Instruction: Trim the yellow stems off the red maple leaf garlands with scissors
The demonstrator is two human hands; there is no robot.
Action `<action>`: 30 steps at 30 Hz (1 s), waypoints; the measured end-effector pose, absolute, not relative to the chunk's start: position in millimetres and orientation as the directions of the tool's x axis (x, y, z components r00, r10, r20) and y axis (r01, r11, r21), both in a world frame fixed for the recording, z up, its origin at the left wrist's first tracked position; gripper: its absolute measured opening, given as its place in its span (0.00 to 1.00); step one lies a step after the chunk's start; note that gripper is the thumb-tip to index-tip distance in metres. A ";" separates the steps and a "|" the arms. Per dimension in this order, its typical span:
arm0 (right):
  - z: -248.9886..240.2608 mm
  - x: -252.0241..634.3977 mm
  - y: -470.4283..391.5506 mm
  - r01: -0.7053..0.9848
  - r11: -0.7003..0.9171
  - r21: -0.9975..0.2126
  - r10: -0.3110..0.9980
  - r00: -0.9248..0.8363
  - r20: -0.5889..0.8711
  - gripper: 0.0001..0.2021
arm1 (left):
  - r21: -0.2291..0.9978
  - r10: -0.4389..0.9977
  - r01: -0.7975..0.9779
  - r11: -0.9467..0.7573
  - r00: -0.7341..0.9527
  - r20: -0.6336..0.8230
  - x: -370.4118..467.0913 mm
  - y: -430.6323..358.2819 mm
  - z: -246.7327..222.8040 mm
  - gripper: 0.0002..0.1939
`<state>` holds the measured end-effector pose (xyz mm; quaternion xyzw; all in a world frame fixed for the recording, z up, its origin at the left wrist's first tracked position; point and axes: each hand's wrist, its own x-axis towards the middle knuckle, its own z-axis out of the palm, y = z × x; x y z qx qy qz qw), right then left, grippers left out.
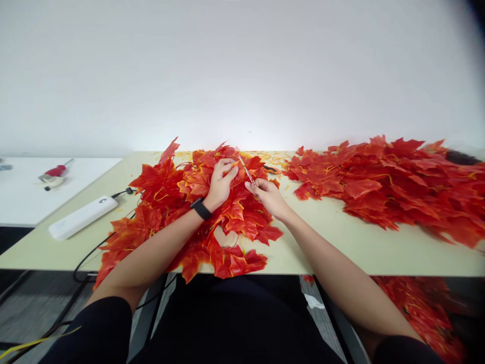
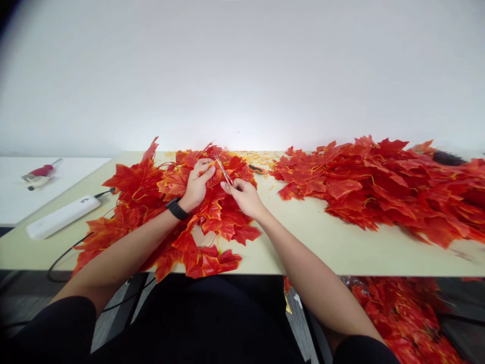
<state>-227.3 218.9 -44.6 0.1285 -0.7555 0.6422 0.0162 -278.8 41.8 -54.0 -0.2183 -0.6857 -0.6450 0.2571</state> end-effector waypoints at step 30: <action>-44.0 -227.0 218.7 -0.198 0.154 -0.968 -0.196 -0.966 0.166 0.35 | 0.789 -0.037 0.614 0.020 -0.788 0.614 -282.4 41.1 -56.9 0.15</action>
